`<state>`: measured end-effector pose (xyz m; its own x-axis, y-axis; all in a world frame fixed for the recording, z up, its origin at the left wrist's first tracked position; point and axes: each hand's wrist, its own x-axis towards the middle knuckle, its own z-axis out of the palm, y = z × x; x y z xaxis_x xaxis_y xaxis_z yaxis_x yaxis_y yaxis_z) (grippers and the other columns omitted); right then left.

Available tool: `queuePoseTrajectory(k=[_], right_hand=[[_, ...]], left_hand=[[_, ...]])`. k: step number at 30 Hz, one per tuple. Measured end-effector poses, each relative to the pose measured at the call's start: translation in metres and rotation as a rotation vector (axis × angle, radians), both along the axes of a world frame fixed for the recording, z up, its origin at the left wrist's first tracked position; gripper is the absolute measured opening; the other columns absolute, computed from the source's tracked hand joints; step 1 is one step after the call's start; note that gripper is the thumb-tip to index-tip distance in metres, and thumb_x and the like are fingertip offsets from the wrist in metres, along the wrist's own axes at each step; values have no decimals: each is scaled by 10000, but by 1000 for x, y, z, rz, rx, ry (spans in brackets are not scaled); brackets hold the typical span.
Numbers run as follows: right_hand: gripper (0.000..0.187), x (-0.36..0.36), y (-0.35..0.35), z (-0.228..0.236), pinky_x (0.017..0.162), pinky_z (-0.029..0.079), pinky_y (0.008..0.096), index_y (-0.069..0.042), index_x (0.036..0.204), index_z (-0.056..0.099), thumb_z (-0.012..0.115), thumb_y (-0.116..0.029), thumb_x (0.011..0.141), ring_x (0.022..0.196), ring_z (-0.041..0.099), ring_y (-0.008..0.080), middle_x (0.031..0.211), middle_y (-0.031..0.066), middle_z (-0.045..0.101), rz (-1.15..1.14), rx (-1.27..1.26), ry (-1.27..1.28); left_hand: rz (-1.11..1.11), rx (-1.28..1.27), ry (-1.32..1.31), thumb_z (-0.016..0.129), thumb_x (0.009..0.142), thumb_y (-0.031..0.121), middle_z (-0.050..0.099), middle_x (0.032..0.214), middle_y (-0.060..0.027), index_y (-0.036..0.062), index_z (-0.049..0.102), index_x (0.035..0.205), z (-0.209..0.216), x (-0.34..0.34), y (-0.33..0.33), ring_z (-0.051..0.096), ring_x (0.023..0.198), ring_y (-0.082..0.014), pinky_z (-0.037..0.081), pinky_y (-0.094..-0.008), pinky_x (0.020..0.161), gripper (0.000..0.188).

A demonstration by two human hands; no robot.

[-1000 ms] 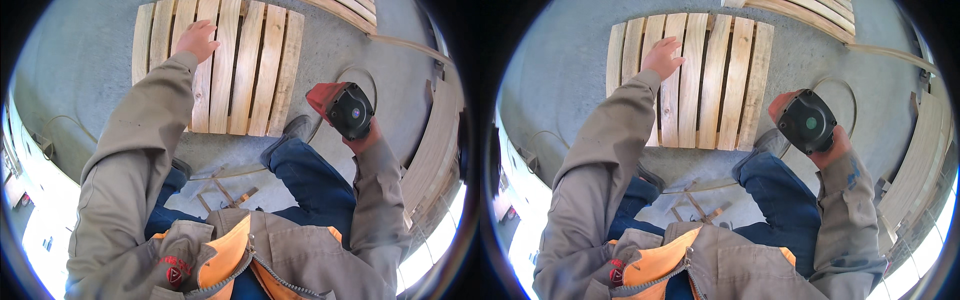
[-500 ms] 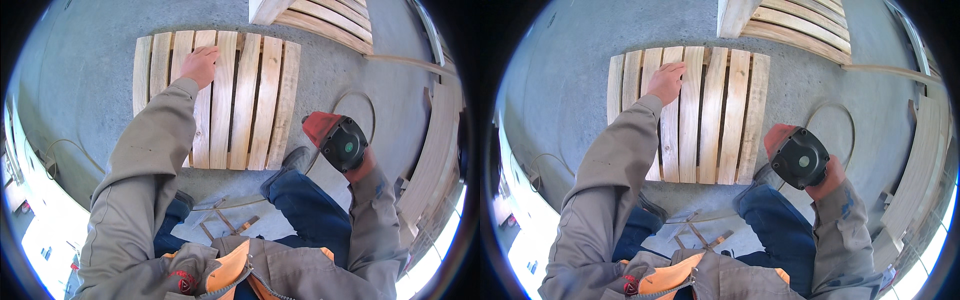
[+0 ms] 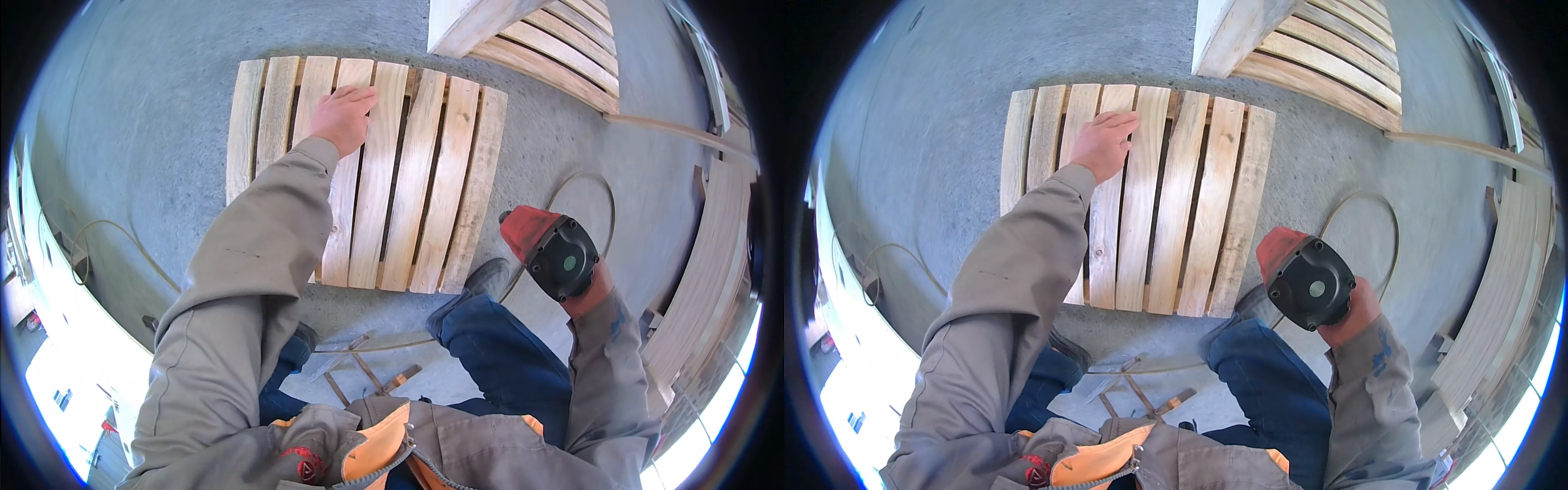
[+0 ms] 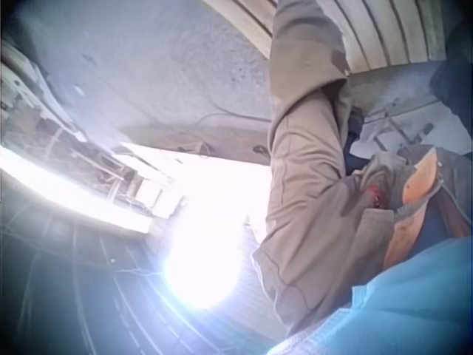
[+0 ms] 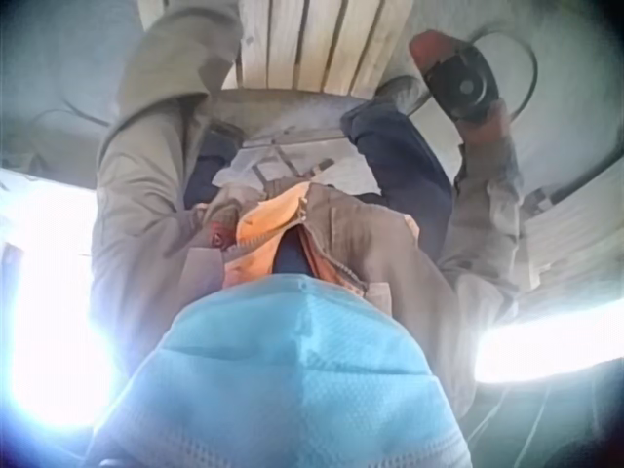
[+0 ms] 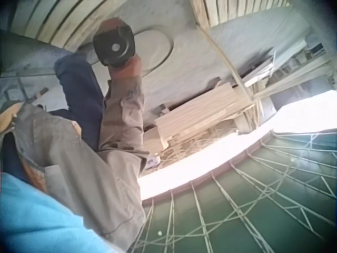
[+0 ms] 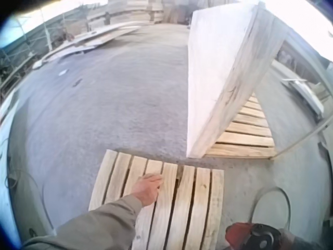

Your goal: The person assembles a wooden pallet by arranging planks and securing them with a nail gun. They adjust the planks and use the nail gun to fasten them together.

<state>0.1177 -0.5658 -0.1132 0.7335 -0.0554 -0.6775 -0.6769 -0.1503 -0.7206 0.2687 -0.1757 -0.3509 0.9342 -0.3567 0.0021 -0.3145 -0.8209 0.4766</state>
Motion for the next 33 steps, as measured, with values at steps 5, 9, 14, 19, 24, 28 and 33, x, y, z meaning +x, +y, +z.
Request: queuePoseTrajectory(k=[5, 9, 14, 19, 24, 28, 33], right_hand=[[235, 9, 10, 0, 710, 524, 292, -31, 953, 695, 704, 7, 721, 819, 686, 135, 847, 58, 721, -230, 144, 140], [231, 5, 3, -3, 707, 525, 291, -35, 947, 695, 706, 17, 722, 826, 688, 136, 853, 50, 720, -276, 170, 166], [312, -3, -22, -14, 899, 520, 345, -20, 1164, 598, 606, -100, 862, 1025, 650, 202, 1102, 96, 672, -124, 328, 151], [398, -13, -10, -5, 863, 542, 326, -17, 1131, 601, 698, 70, 755, 1013, 658, 169, 1091, 102, 680, 413, -287, -208], [511, -8, -40, -5, 931, 525, 347, -18, 1213, 564, 737, 32, 734, 1088, 635, 182, 1177, 113, 656, 430, -169, -183], [405, -3, -12, 9, 900, 529, 340, -31, 1155, 632, 722, -18, 760, 1036, 661, 179, 1119, 99, 693, 521, -178, -378], [236, -1, 30, 55, 819, 536, 316, -67, 1022, 706, 713, -54, 786, 927, 693, 227, 986, 101, 722, 955, -677, -755]], left_hand=[[1, 5, -17, 617, 865, 134, 545, 1410, 11, 129, 616, 1286, -1, 0, 2, 452, 1315, -219, 373, -421, 1057, 421], [4, 27, -8, 611, 869, 146, 534, 1421, 13, 130, 612, 1286, 1, 0, 1, 448, 1317, -215, 374, -420, 1051, 417], [-12, 26, -7, 605, 866, 143, 537, 1418, -3, 118, 611, 1280, 5, -1, 2, 465, 1302, -231, 382, -421, 1055, 415], [79, -88, -141, 651, 835, 184, 584, 1351, -60, 102, 654, 1205, 0, -8, 30, 512, 1258, -270, 422, -412, 1041, 379], [497, -234, -62, 738, 821, 260, 672, 1184, -149, 50, 693, 1121, 16, -62, 82, 622, 1113, -282, 482, -383, 969, 369], [1141, -381, 228, 749, 794, 293, 711, 1042, -146, 25, 697, 1068, 16, -167, 115, 672, 962, -287, 524, -368, 861, 387], [1443, -323, 575, 775, 788, 352, 725, 908, -135, 26, 703, 977, -14, -318, 94, 681, 857, -239, 535, -370, 797, 385]])
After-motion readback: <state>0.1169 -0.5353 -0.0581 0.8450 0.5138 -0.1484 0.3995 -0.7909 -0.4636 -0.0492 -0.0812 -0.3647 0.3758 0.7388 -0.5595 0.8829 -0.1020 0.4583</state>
